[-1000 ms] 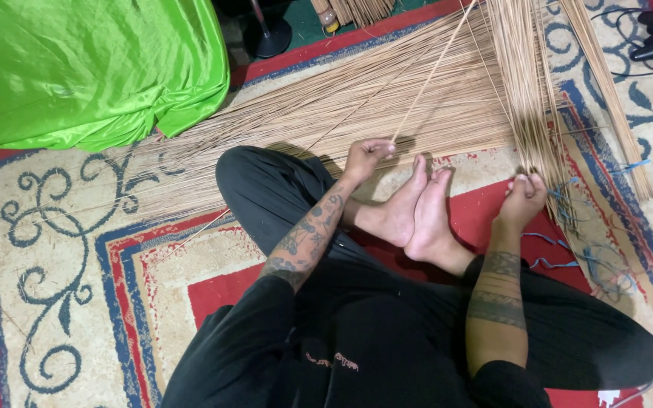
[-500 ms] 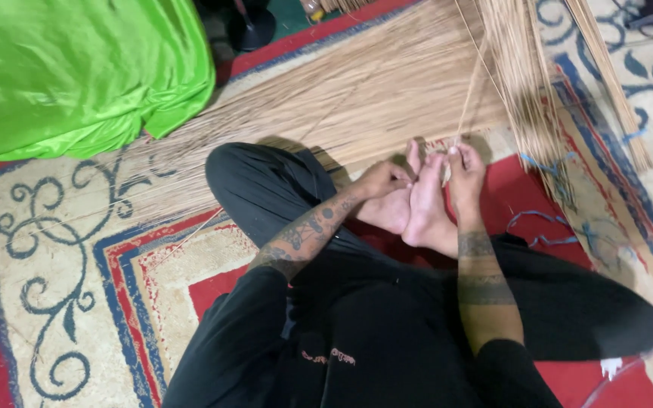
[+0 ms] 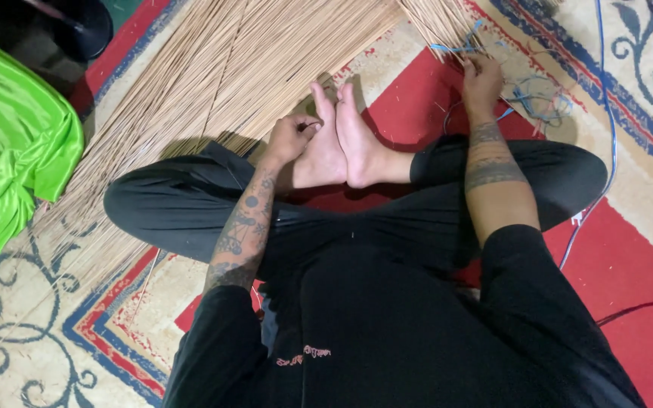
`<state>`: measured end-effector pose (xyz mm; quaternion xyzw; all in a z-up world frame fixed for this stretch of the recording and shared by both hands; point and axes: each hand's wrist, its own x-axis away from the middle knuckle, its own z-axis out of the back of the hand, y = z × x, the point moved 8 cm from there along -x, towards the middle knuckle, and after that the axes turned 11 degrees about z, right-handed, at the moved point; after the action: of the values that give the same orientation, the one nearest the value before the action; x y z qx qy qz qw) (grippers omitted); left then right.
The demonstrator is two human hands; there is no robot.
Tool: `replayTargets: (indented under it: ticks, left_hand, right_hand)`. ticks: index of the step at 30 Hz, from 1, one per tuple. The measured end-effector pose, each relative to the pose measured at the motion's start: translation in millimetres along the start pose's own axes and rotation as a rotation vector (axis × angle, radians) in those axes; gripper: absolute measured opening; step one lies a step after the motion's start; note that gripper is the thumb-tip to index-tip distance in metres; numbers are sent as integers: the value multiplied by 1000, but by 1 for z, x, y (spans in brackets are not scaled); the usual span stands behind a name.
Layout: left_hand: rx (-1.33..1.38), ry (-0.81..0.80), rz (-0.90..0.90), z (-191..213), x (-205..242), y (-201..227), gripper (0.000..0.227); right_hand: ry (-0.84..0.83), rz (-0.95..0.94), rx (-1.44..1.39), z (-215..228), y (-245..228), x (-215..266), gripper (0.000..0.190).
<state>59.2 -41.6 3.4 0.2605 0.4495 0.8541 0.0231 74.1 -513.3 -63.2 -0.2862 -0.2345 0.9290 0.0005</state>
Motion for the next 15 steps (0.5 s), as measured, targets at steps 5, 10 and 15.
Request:
replayTargets:
  ticks: [5, 10, 15]
  left_hand:
    - [15, 0, 8, -1, 1, 9, 14]
    - [65, 36, 11, -3, -5, -6, 9]
    - [32, 36, 89, -1, -13, -10, 12]
  right_hand:
    - [100, -194, 9, -6, -11, 6, 27]
    - [115, -113, 19, -15, 3, 3, 35]
    - [55, -483, 113, -21, 55, 21, 27]
